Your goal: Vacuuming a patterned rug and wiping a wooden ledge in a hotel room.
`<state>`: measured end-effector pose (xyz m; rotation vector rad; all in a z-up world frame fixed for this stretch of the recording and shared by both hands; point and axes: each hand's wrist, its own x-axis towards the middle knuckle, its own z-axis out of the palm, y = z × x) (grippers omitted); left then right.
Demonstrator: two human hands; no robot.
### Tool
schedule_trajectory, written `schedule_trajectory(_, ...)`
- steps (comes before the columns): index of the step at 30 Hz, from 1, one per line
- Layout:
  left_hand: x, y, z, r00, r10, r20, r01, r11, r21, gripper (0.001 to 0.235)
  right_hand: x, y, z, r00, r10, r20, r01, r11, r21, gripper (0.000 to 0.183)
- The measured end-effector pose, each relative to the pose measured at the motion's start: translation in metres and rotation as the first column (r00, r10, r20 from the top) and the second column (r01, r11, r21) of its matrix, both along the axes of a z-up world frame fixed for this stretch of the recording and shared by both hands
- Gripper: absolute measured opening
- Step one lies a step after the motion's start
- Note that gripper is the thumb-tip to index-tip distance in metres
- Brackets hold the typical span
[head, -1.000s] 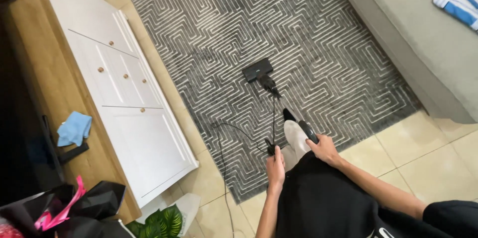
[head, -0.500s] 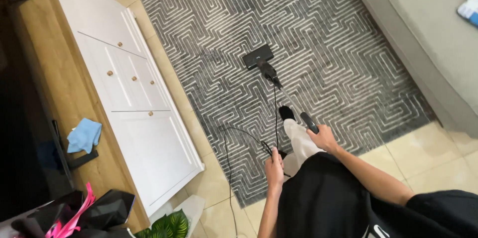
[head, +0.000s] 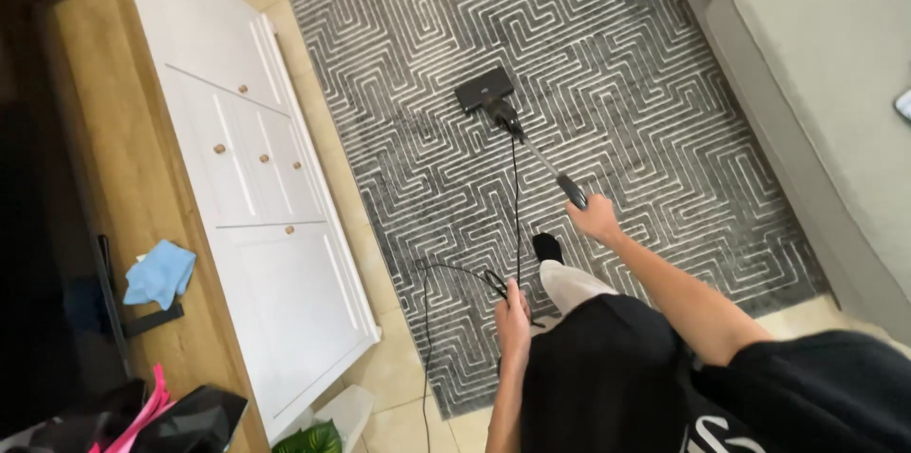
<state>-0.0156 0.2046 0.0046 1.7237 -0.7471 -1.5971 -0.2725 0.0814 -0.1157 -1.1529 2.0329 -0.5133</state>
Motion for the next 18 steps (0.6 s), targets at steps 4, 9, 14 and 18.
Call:
schedule_trajectory(4,-0.009,-0.013,0.013,0.999,0.015,0.043,-0.015,1.0,-0.008,0.062,0.017,-0.029,0.045,0.972,-0.095,0.213,0.04,0.968,0.248,0.053)
schedule_trajectory(9,-0.013,-0.014,0.005,0.995,0.094,-0.033,-0.095,0.995,-0.022,0.062,0.026,-0.016,0.054,0.55,-0.413,0.726,0.002,0.87,0.494,0.027)
schedule_trajectory(14,-0.009,0.002,0.001,1.0,0.019,-0.006,-0.019,0.998,-0.055,0.063,0.019,0.03,0.016,0.592,-0.328,0.736,-0.026,0.905,0.424,0.036)
schedule_trajectory(18,-0.001,0.028,-0.001,0.997,-0.067,-0.04,0.065,0.996,-0.06,0.061,0.022,0.081,0.032,0.665,-0.268,0.697,0.028,0.941,0.336,0.04)
